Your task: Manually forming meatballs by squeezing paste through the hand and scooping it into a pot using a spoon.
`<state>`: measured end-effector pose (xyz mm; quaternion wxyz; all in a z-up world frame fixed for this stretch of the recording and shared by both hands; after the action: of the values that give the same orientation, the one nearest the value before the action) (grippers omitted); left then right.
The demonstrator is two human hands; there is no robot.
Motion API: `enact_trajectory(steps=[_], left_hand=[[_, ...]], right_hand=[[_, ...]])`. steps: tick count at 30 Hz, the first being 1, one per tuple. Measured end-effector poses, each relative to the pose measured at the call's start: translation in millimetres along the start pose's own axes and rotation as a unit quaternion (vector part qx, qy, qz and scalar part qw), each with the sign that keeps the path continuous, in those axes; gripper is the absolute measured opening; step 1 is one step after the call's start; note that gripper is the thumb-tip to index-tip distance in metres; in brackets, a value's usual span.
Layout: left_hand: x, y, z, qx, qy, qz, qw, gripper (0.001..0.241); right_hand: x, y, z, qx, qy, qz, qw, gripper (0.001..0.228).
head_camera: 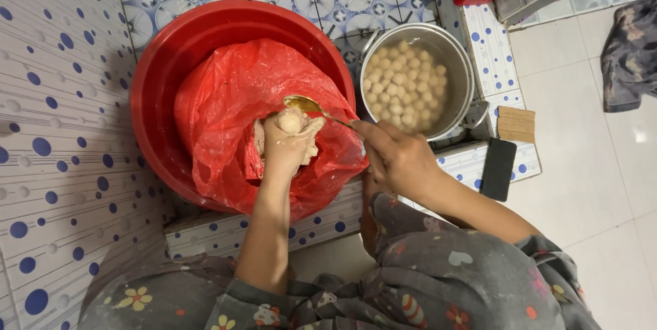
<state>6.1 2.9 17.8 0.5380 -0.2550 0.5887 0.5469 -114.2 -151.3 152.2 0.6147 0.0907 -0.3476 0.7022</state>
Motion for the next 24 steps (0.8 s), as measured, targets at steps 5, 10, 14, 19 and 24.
enact_trajectory(steps=[5,10,14,19,24], left_hand=[[-15,-9,-2,0.01,-0.033,0.034,0.999,0.027],[29,-19,-9,-0.002,-0.071,0.002,0.997,0.015],[67,-35,-18,-0.051,-0.248,0.029,0.967,0.024],[77,-35,-17,-0.043,-0.322,-0.057,0.944,0.02],[103,-61,-16,-0.065,-0.284,-0.039,0.956,0.017]], right_hand=[[-8,5,-14,0.003,-0.014,-0.006,1.0,0.029],[-11,9,-23,0.032,-0.148,-0.083,0.985,0.028],[-58,35,-48,0.069,-0.324,-0.313,0.89,0.024],[-72,51,-50,0.013,-0.524,-0.449,0.723,0.022],[-122,97,-43,-0.07,-0.485,-0.466,0.737,0.025]])
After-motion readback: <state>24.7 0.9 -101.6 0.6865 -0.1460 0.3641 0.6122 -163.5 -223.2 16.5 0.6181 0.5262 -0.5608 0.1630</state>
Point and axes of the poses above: each hand's wrist, its own y-axis away from the middle knuckle, its own z-axis out of the back of the hand, x = y × z, the point moved 1 cm from there along -y, towards the middle knuckle, and after that the axes turned 14 degrees about -y, right-handed, at the moved point
